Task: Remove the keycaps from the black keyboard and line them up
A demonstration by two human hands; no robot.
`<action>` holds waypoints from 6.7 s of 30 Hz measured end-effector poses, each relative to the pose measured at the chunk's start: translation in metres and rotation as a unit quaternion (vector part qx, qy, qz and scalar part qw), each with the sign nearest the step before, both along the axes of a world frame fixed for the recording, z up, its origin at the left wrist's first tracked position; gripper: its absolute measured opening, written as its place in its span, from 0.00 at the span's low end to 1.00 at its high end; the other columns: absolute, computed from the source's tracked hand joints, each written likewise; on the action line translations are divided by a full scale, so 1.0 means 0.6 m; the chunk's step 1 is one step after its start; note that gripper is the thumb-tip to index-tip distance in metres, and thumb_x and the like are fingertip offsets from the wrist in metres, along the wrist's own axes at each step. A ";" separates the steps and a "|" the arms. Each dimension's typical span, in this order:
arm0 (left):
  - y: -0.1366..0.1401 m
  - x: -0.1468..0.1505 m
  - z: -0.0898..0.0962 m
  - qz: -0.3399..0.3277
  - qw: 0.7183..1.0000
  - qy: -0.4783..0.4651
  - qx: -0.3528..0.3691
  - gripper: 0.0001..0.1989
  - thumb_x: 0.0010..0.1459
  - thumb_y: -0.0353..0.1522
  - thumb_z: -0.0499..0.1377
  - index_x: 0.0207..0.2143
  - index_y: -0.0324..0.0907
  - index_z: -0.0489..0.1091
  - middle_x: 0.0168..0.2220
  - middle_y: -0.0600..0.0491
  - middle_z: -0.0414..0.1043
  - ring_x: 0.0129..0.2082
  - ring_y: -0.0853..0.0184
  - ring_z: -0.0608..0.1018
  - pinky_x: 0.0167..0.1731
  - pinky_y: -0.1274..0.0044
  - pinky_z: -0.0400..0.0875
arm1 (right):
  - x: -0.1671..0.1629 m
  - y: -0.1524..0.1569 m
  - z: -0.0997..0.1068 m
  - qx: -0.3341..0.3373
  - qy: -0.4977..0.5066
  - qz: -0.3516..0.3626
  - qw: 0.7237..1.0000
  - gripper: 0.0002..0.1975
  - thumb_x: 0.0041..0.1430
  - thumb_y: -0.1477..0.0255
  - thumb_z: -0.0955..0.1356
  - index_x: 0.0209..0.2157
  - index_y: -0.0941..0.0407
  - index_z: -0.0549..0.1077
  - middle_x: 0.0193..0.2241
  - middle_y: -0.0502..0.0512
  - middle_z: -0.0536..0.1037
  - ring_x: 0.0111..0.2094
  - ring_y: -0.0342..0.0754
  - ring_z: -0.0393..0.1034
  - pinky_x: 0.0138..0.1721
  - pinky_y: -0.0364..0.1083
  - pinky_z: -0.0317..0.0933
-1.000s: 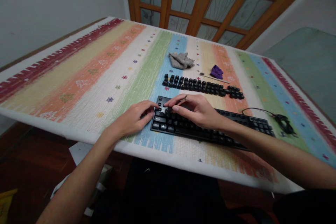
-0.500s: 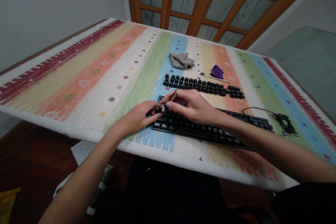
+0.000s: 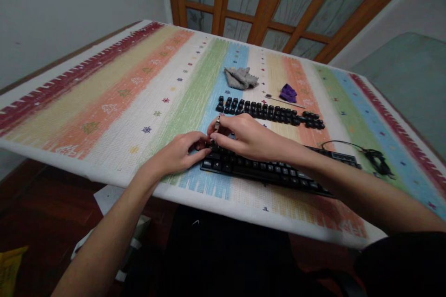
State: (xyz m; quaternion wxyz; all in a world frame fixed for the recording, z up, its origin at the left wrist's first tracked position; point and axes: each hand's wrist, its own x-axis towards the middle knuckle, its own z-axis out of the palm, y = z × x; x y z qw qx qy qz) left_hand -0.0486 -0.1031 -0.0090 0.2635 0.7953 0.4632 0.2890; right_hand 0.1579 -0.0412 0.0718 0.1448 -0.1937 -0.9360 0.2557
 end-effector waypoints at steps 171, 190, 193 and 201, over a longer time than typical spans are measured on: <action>0.029 0.048 0.024 -0.017 0.999 -0.046 0.012 0.09 0.57 0.35 0.64 0.27 0.40 0.73 0.24 0.56 0.66 0.28 0.69 0.70 0.32 0.75 0.65 | 0.061 -0.023 -0.074 -0.049 0.165 -0.111 0.979 0.03 0.62 0.76 0.69 0.38 0.58 0.72 0.35 0.56 0.79 0.33 0.46 0.73 0.37 0.46 0.66; 0.022 0.024 0.023 0.019 0.998 -0.054 -0.022 0.09 0.58 0.33 0.58 0.38 0.39 0.75 0.30 0.54 0.70 0.30 0.67 0.73 0.33 0.75 0.67 | 0.048 -0.020 -0.057 -0.031 0.067 -0.070 0.995 0.03 0.64 0.74 0.68 0.38 0.58 0.69 0.34 0.56 0.78 0.32 0.47 0.71 0.35 0.45 0.61; 0.023 0.024 0.019 0.019 0.999 -0.023 -0.024 0.09 0.59 0.33 0.57 0.37 0.39 0.75 0.29 0.53 0.72 0.30 0.67 0.73 0.33 0.74 0.66 | 0.047 -0.014 -0.055 -0.053 0.078 -0.094 0.991 0.03 0.64 0.74 0.68 0.38 0.58 0.68 0.32 0.54 0.78 0.32 0.46 0.72 0.35 0.44 0.61; 0.027 0.025 0.010 0.013 0.999 -0.017 -0.026 0.08 0.59 0.31 0.56 0.37 0.40 0.76 0.28 0.54 0.73 0.27 0.69 0.72 0.33 0.75 0.68 | 0.029 0.001 -0.049 -0.085 0.050 -0.121 0.988 0.02 0.62 0.75 0.67 0.36 0.57 0.69 0.27 0.50 0.76 0.28 0.45 0.70 0.31 0.43 0.58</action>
